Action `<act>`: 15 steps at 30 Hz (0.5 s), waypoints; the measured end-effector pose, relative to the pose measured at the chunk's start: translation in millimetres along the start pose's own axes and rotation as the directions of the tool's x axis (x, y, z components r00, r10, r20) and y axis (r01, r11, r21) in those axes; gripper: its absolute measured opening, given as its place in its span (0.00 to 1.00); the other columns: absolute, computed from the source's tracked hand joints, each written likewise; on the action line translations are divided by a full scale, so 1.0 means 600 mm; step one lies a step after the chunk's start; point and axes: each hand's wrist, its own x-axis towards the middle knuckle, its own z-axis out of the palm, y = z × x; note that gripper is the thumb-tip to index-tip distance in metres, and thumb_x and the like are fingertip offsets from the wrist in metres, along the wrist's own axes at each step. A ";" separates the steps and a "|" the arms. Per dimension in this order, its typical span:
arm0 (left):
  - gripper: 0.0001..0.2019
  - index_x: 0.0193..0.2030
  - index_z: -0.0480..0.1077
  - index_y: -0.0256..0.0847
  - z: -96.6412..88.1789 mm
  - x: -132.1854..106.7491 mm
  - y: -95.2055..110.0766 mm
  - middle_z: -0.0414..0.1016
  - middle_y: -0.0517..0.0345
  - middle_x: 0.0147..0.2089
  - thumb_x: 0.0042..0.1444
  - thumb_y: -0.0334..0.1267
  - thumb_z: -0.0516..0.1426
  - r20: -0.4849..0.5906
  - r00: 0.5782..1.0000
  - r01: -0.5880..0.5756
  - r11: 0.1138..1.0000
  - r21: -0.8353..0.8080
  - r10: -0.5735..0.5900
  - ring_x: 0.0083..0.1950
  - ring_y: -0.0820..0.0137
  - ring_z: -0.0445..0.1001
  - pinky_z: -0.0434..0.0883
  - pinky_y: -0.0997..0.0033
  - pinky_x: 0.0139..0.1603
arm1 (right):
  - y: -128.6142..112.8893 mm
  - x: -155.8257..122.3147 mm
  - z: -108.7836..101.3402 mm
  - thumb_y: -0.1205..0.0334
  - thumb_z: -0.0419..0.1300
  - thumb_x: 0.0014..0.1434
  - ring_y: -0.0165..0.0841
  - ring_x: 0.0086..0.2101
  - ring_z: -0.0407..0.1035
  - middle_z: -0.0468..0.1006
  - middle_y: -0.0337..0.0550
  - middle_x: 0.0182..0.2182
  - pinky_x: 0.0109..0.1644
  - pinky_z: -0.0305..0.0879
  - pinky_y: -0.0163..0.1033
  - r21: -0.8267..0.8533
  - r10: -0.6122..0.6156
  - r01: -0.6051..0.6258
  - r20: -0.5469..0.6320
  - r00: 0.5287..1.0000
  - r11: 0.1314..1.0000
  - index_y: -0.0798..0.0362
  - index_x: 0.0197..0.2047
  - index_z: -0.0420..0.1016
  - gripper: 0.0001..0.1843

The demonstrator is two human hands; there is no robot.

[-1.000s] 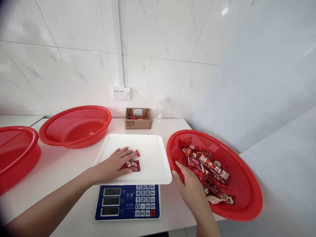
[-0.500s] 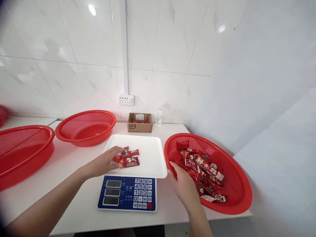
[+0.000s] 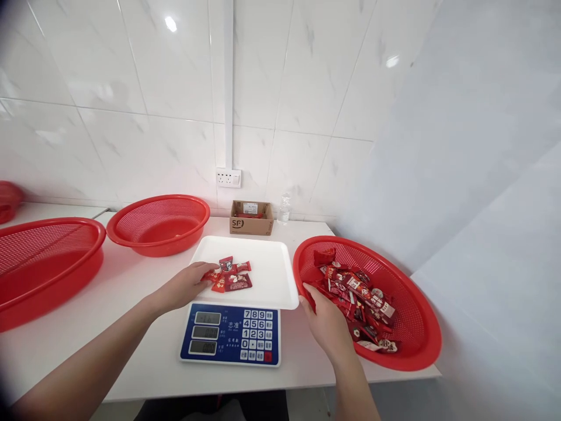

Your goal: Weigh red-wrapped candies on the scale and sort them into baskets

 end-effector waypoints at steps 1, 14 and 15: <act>0.20 0.58 0.64 0.43 0.002 0.002 -0.001 0.67 0.49 0.59 0.59 0.38 0.47 -0.003 1.000 -0.005 1.000 -0.003 0.005 0.59 0.59 0.66 0.64 0.59 0.58 | 0.000 0.000 0.000 0.50 0.44 0.62 0.43 0.54 0.65 0.71 0.50 0.55 0.56 0.60 0.48 0.003 0.001 -0.001 0.005 1.000 1.000 0.57 0.59 0.65 0.28; 0.17 0.53 0.67 0.49 -0.005 0.007 -0.001 0.69 0.56 0.54 0.57 0.38 0.51 -0.043 0.999 -0.039 0.980 -0.193 0.031 0.51 0.63 0.71 0.70 0.67 0.47 | 0.000 0.000 0.004 0.48 0.46 0.60 0.44 0.51 0.69 0.73 0.49 0.53 0.52 0.65 0.49 -0.007 0.055 -0.055 -0.033 0.998 0.998 0.54 0.57 0.68 0.28; 0.17 0.53 0.67 0.49 -0.006 0.006 -0.003 0.69 0.57 0.54 0.56 0.38 0.52 -0.053 0.998 -0.036 0.976 -0.215 0.025 0.50 0.64 0.71 0.70 0.67 0.47 | 0.002 0.000 0.007 0.47 0.47 0.60 0.44 0.51 0.69 0.74 0.49 0.53 0.52 0.65 0.49 -0.005 0.061 -0.061 -0.043 0.997 0.998 0.54 0.56 0.68 0.28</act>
